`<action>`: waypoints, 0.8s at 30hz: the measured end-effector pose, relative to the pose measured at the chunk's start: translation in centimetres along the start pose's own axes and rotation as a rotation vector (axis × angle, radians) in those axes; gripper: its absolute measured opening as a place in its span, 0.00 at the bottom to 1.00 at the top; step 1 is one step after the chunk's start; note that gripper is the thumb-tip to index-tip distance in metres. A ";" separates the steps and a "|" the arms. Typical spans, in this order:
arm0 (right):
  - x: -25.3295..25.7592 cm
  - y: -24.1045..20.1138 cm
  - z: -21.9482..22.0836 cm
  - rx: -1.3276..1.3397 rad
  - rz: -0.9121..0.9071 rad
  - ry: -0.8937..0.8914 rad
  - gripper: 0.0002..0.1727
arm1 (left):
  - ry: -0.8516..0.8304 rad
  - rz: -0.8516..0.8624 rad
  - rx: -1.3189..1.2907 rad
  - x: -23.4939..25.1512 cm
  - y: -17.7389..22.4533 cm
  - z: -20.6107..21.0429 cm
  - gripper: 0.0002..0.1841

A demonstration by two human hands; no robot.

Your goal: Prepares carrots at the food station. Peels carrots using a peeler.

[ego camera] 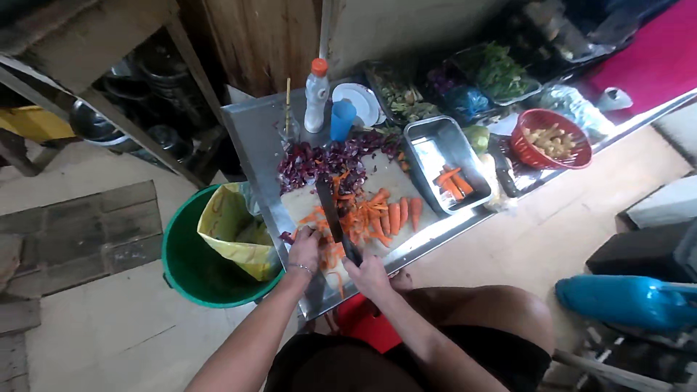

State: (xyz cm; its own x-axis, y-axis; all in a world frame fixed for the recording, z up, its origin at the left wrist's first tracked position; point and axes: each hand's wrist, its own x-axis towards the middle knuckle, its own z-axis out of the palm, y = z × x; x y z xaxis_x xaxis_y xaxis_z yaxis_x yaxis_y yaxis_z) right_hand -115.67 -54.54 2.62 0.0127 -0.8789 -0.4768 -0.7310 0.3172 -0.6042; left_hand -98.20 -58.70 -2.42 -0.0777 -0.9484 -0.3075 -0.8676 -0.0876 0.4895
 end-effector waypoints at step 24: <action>1.4 4.4 -2.2 0.026 0.079 0.178 0.27 | 0.005 -0.449 -1.138 -0.7 -0.2 -1.8 0.28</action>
State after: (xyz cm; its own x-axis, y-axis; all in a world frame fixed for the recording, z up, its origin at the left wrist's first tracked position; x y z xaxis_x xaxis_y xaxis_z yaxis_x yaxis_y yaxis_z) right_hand -120.41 -55.14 0.69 -0.1672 -0.8992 -0.4043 -0.7066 0.3952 -0.5869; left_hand -97.06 -58.61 -0.85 0.1220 -0.7659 -0.6312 0.1081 -0.6220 0.7756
